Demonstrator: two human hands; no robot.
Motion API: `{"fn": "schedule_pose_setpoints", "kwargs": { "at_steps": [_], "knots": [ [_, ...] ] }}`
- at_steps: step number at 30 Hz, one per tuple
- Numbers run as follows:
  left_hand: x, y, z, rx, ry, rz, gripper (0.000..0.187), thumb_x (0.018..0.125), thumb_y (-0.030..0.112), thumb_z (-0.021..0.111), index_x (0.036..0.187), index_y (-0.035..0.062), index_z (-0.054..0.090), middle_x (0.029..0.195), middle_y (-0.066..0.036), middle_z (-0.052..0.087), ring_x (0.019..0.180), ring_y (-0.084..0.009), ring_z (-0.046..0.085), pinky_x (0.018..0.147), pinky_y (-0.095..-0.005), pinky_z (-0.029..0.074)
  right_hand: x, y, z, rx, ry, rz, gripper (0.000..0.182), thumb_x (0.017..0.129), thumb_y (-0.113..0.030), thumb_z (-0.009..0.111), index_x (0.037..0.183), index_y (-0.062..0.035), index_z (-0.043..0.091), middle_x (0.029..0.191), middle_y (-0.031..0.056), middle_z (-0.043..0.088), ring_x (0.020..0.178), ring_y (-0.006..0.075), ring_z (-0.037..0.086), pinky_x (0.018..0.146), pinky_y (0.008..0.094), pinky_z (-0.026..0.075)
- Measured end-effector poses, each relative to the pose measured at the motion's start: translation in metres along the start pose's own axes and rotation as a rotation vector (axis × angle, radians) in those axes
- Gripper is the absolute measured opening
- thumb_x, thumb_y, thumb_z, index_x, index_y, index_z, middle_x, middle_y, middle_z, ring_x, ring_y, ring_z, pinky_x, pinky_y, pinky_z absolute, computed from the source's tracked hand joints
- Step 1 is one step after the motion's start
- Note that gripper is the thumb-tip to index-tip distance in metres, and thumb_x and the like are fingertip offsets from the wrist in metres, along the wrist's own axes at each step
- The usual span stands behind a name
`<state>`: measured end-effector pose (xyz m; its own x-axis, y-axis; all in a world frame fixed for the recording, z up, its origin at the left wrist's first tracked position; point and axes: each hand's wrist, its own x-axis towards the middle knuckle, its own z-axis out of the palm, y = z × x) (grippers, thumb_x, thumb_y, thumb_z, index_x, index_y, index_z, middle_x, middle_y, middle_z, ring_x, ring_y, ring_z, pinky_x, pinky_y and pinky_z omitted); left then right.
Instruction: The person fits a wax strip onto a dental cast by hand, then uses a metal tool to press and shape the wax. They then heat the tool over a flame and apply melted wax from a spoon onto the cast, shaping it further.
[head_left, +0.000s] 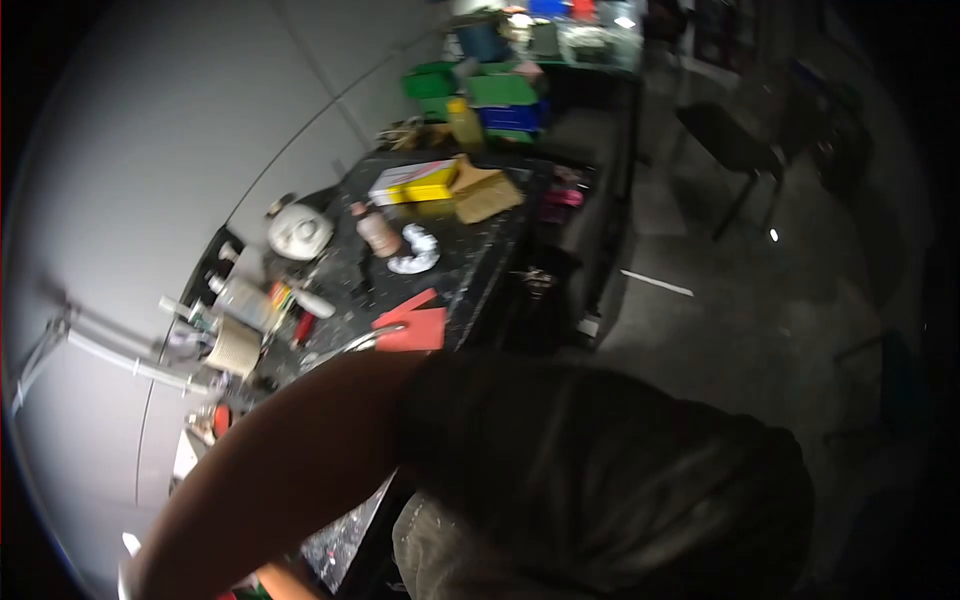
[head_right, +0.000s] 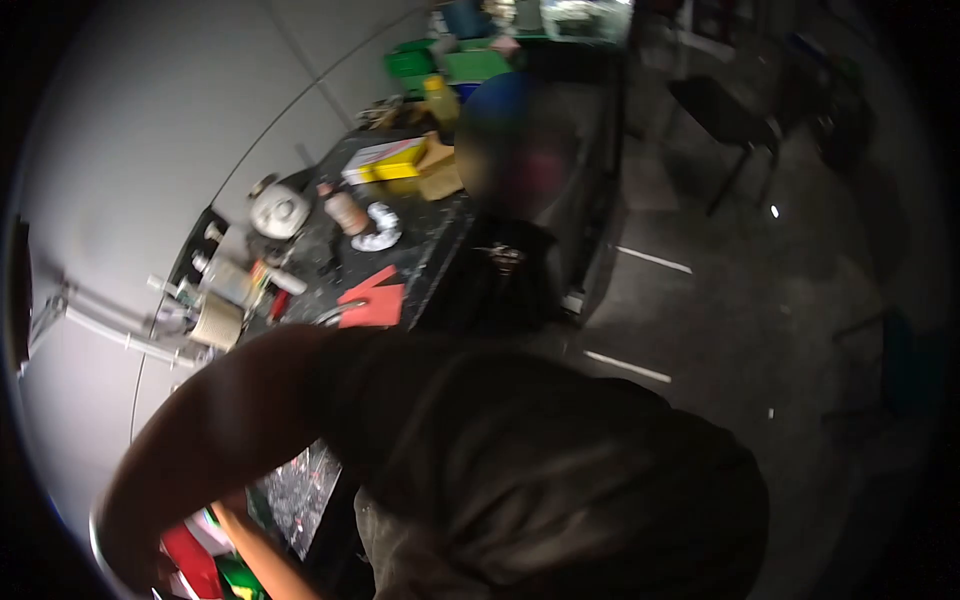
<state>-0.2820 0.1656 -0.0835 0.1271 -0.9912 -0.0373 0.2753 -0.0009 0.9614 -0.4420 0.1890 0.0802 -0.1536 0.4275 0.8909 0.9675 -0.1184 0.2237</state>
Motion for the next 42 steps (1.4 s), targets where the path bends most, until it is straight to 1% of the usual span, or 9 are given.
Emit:
{"fn": "schedule_pose_setpoints", "kwargs": {
  "at_steps": [5,16,25,31,33,34,35,40,42],
  "knots": [
    [-0.009,0.003,0.023,0.003,-0.031,-0.030,0.058,0.099,0.057,0.046,0.125,0.0064,0.055,0.077,-0.012,0.064,0.049,-0.0201,0.055,0.039,-0.0297,0.040,0.046,-0.048,0.001,-0.193,-0.233,0.619,0.034,0.095,-0.026,0.064,0.115,0.0013,0.067,0.110,0.0133,0.070,0.094,0.0199,0.067,0.084,0.0313,0.055],
    [-0.025,-0.001,0.013,-0.139,-0.067,-0.062,0.067,0.099,0.061,0.046,0.128,0.0017,0.055,0.080,-0.012,0.066,0.055,-0.0197,0.060,0.043,-0.0290,0.044,0.021,-0.007,0.020,0.066,-0.241,0.891,0.035,0.094,-0.029,0.067,0.114,-0.0003,0.068,0.109,0.0130,0.071,0.094,0.0205,0.068,0.082,0.0322,0.056],
    [-0.031,-0.002,0.007,-0.253,-0.300,-0.032,0.074,0.098,0.064,0.046,0.130,-0.0021,0.055,0.082,-0.013,0.069,0.061,-0.0195,0.064,0.047,-0.0284,0.047,0.074,0.003,0.011,0.170,-0.600,1.152,0.037,0.093,-0.033,0.070,0.113,-0.0015,0.068,0.108,0.0126,0.072,0.094,0.0210,0.069,0.080,0.0330,0.056],
    [-0.023,0.012,0.017,-0.088,-0.392,-0.122,0.076,0.098,0.066,0.045,0.125,-0.0046,0.059,0.077,-0.013,0.069,0.064,-0.0201,0.066,0.051,-0.0273,0.050,0.111,-0.030,-0.032,-0.004,-0.716,1.311,0.038,0.092,-0.035,0.071,0.112,-0.0024,0.069,0.107,0.0124,0.073,0.094,0.0214,0.070,0.078,0.0335,0.056],
    [-0.014,-0.004,0.021,-0.064,0.053,0.110,0.071,0.100,0.068,0.037,0.095,0.0025,0.065,0.061,-0.011,0.059,0.043,-0.0188,0.053,0.039,-0.0285,0.035,0.100,-0.079,-0.049,-0.196,-0.715,1.419,0.039,0.091,-0.035,0.072,0.112,-0.0027,0.069,0.107,0.0124,0.073,0.094,0.0215,0.070,0.078,0.0336,0.056],
    [-0.039,0.022,0.034,0.242,-0.185,0.126,0.070,0.100,0.067,0.034,0.100,0.0037,0.064,0.059,-0.010,0.059,0.042,-0.0190,0.052,0.037,-0.0285,0.032,0.101,-0.102,-0.055,-0.449,-0.857,1.493,0.042,0.089,-0.041,0.073,0.101,-0.0009,0.069,0.092,0.0127,0.074,0.083,0.0235,0.071,0.071,0.0360,0.055],
    [-0.038,0.022,0.031,0.127,-0.203,0.032,0.070,0.101,0.066,0.033,0.102,0.0022,0.063,0.060,-0.011,0.058,0.042,-0.0198,0.051,0.039,-0.0292,0.034,0.083,-0.124,-0.066,-0.556,-0.842,1.376,0.033,0.084,-0.030,0.081,0.097,-0.0024,0.067,0.076,0.0078,0.068,0.071,0.0176,0.066,0.063,0.0321,0.050],
    [-0.039,0.026,0.028,0.032,-0.208,-0.066,0.070,0.101,0.064,0.034,0.100,0.0018,0.065,0.062,-0.012,0.058,0.042,-0.0201,0.050,0.039,-0.0291,0.032,-0.008,-0.203,-0.079,-0.672,-0.368,1.942,0.021,0.079,-0.008,0.080,0.095,0.0008,0.069,0.081,0.0080,0.070,0.077,0.0182,0.068,0.072,0.0321,0.052],
    [-0.038,0.025,0.028,0.030,-0.209,-0.062,0.069,0.101,0.063,0.034,0.100,0.0015,0.065,0.062,-0.012,0.058,0.042,-0.0206,0.049,0.039,-0.0295,0.032,-0.047,-0.219,-0.066,-0.682,-0.267,1.855,0.020,0.078,-0.005,0.079,0.094,0.0011,0.069,0.083,0.0100,0.071,0.080,0.0219,0.069,0.074,0.0341,0.053]
  ]
}}
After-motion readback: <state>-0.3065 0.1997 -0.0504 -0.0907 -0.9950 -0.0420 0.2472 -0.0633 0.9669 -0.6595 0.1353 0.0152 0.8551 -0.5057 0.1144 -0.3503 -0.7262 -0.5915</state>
